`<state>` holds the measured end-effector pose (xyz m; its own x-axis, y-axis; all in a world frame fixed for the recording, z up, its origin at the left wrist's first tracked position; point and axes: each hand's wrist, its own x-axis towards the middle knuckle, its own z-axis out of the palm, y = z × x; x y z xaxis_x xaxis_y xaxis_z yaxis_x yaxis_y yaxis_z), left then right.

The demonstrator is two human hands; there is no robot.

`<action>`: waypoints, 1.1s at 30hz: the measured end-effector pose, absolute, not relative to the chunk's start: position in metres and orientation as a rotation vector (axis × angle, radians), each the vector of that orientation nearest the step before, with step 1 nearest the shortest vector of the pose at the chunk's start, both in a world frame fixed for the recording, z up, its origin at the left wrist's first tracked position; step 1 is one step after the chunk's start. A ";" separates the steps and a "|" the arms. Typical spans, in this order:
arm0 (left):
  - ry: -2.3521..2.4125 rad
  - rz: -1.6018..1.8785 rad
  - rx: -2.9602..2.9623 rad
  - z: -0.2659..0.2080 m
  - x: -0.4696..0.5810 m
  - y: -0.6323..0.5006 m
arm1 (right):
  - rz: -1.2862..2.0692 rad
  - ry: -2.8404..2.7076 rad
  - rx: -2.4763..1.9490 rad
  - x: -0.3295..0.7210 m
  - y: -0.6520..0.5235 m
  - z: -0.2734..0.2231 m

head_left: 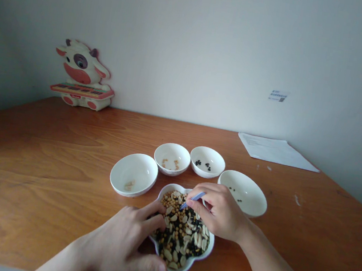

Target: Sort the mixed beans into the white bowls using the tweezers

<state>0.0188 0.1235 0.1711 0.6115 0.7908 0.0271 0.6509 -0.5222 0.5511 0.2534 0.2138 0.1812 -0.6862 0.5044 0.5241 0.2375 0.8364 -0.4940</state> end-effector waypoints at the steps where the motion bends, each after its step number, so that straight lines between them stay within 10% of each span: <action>1: 1.136 0.379 2.337 0.171 0.019 0.124 | 0.511 -2.336 -0.536 0.253 0.214 0.181; 33: 1.117 0.443 2.404 0.170 0.018 0.124 | -0.193 -2.170 -1.062 0.326 0.233 0.212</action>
<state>0.0177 0.1235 0.1698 0.6201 0.7784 0.0980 0.6337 -0.5706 0.5223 0.3261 0.2330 0.2123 -0.4167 0.6358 0.6497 0.7403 0.6522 -0.1633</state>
